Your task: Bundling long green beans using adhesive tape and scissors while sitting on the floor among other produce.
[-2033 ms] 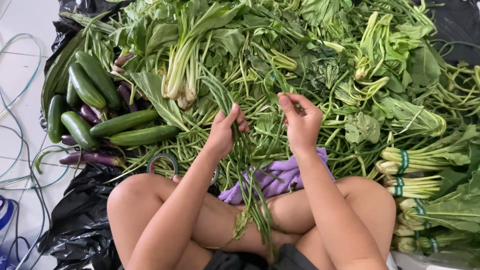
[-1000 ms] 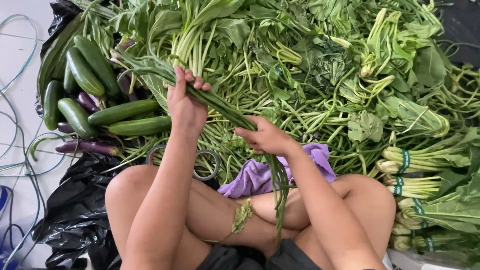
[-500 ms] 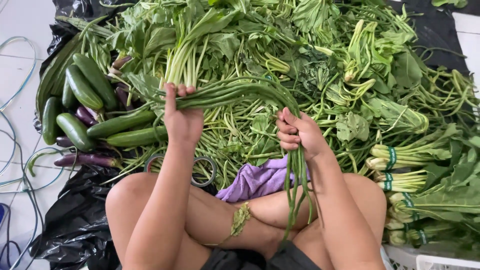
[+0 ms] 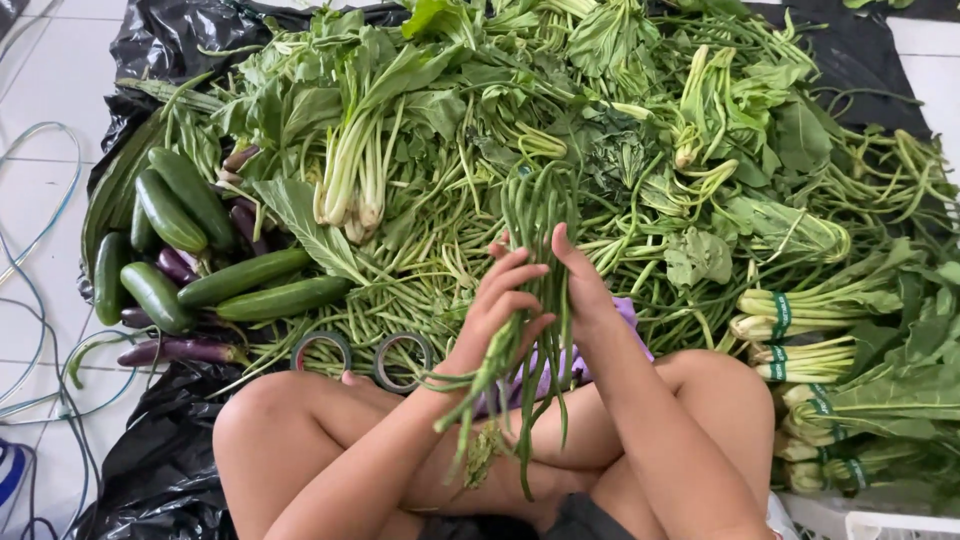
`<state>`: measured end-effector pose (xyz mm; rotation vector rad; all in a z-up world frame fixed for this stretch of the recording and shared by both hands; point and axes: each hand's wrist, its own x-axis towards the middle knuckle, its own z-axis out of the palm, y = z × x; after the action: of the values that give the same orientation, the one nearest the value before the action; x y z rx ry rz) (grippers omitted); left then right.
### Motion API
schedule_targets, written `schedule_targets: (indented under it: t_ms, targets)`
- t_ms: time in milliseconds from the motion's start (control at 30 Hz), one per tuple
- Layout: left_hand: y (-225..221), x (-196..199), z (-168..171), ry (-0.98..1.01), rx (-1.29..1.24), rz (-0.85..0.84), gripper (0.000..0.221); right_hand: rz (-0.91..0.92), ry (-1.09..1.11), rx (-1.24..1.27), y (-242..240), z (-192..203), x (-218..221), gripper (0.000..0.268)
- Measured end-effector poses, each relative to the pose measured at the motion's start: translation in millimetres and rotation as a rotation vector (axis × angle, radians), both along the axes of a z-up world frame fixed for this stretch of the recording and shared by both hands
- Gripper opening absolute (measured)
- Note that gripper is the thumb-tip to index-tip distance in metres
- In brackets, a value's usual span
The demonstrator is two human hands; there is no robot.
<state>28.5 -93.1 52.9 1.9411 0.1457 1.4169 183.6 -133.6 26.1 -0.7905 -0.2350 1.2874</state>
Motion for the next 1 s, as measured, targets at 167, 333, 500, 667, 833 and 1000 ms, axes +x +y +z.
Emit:
schedule_targets:
  t_ms: [167,333,500,667,833,1000]
  targets:
    - [-1,7,-6,0.165,0.241,-0.041,0.01,0.174,0.076,0.096,0,-24,19,0.038]
    - [5,5,12,0.202,0.378,-0.061,0.017,0.024,-0.16,0.083,-3,1,28,0.028]
    - [13,2,10,0.268,0.511,0.051,0.034,0.002,-0.106,0.101,-1,0,48,0.025]
    - [55,-22,2,0.347,0.283,0.036,0.047,-0.139,0.056,0.261,-4,22,85,0.017]
    - [79,-37,-4,0.363,-0.122,0.124,0.027,-0.174,-0.108,0.324,-19,56,67,0.017]
    - [62,-21,11,0.22,-0.488,-0.21,0.04,-0.271,-0.484,0.232,-10,75,17,0.017]
